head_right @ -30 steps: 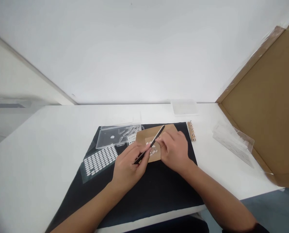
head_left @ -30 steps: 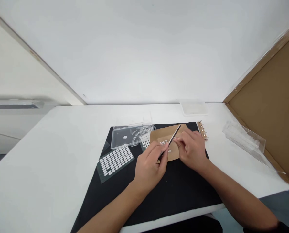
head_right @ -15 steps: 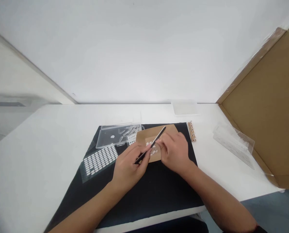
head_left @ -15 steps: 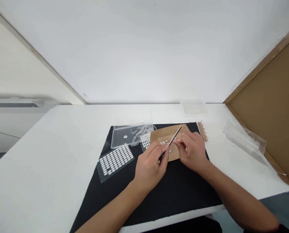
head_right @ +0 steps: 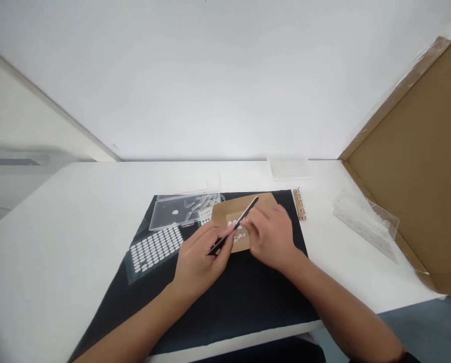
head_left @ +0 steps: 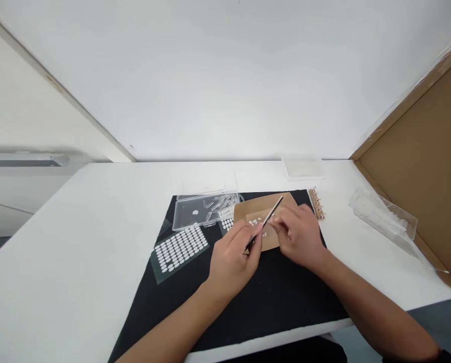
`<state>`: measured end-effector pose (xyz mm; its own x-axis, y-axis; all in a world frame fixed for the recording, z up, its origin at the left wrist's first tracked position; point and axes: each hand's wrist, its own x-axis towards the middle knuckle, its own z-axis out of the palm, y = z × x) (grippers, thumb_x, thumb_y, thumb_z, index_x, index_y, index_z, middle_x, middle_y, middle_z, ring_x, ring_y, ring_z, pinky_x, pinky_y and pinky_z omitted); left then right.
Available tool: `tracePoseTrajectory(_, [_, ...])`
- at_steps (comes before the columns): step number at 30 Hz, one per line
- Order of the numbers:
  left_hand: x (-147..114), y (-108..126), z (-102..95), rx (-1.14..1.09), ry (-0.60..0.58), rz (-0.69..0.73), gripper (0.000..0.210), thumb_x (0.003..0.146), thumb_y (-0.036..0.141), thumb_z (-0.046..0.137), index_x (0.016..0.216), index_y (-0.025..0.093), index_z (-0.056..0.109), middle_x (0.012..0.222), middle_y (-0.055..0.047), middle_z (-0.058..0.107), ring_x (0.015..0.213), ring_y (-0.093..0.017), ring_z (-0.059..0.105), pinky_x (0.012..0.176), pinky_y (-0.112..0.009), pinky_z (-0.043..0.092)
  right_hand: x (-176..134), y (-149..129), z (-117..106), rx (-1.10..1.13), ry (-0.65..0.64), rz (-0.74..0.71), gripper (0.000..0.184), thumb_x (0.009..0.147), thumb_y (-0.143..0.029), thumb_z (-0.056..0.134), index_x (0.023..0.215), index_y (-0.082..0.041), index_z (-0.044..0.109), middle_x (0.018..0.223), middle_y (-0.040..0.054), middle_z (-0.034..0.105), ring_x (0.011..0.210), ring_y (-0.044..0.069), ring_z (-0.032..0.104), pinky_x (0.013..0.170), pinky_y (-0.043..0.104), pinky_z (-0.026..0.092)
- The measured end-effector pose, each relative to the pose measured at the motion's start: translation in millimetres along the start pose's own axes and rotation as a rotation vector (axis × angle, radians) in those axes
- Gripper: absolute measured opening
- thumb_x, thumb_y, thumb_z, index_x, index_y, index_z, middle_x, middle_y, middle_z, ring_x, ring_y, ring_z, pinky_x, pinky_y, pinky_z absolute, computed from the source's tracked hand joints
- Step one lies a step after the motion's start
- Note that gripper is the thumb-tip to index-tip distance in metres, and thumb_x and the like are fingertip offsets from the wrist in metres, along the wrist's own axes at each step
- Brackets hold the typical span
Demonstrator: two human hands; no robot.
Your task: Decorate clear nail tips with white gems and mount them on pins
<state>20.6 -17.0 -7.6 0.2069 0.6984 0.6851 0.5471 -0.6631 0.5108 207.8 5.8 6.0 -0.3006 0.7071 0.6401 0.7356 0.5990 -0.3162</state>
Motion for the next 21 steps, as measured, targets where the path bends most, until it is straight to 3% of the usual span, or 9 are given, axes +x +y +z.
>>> tracePoseTrajectory(5, [3.7,2.7,-3.0,0.047,0.028,0.022,0.009,0.1,0.01,0.063,0.1,0.017,0.069,0.083,-0.004,0.069,0.073,-0.014,0.067,0.068,-0.024,0.056,0.2,-6.3,1.3,0.019,0.066,0.114,0.031,0.101,-0.019,0.061,0.074,-0.023,0.047,0.068,-0.003,0.058,0.06,0.014,0.048,0.064,0.034,0.03])
tracePoseTrajectory(9, [3.7,2.9,-3.3,0.031,0.016,0.019,0.009,0.099,0.009,0.064,0.099,0.017,0.069,0.082,-0.003,0.067,0.072,-0.014,0.066,0.066,-0.024,0.054,0.6,-5.0,-0.4,0.069,0.02,0.092,0.031,0.103,-0.02,0.061,0.074,-0.023,0.047,0.066,-0.0032,0.056,0.06,0.014,0.049,0.064,0.033,0.031])
tracePoseTrajectory(13, [-0.2,0.2,-1.1,-0.006,0.017,0.006,0.01,0.099,0.009,0.064,0.103,0.017,0.069,0.085,-0.003,0.069,0.075,-0.014,0.067,0.07,-0.024,0.056,-0.3,-2.6,-1.1,0.064,0.097,0.116,0.028,0.104,-0.021,0.062,0.078,-0.023,0.05,0.066,-0.0033,0.056,0.061,0.014,0.051,0.063,0.033,0.031])
tracePoseTrajectory(17, [-2.0,-0.8,0.7,-0.024,0.01,-0.01,0.01,0.1,0.01,0.063,0.102,0.018,0.069,0.084,-0.003,0.069,0.076,-0.015,0.068,0.071,-0.026,0.057,-0.4,-2.6,-0.3,0.042,0.06,0.093,0.031,0.103,-0.02,0.062,0.076,-0.023,0.048,0.066,-0.0034,0.056,0.06,0.014,0.049,0.064,0.033,0.031])
tracePoseTrajectory(21, [-0.5,0.6,0.5,-0.025,0.017,0.002,0.011,0.1,0.009,0.063,0.104,0.017,0.069,0.085,-0.004,0.069,0.076,-0.014,0.067,0.071,-0.025,0.056,0.4,-3.9,-1.0,0.035,0.116,0.144,0.033,0.104,-0.021,0.061,0.074,-0.023,0.047,0.067,-0.0032,0.055,0.058,0.013,0.046,0.061,0.033,0.029])
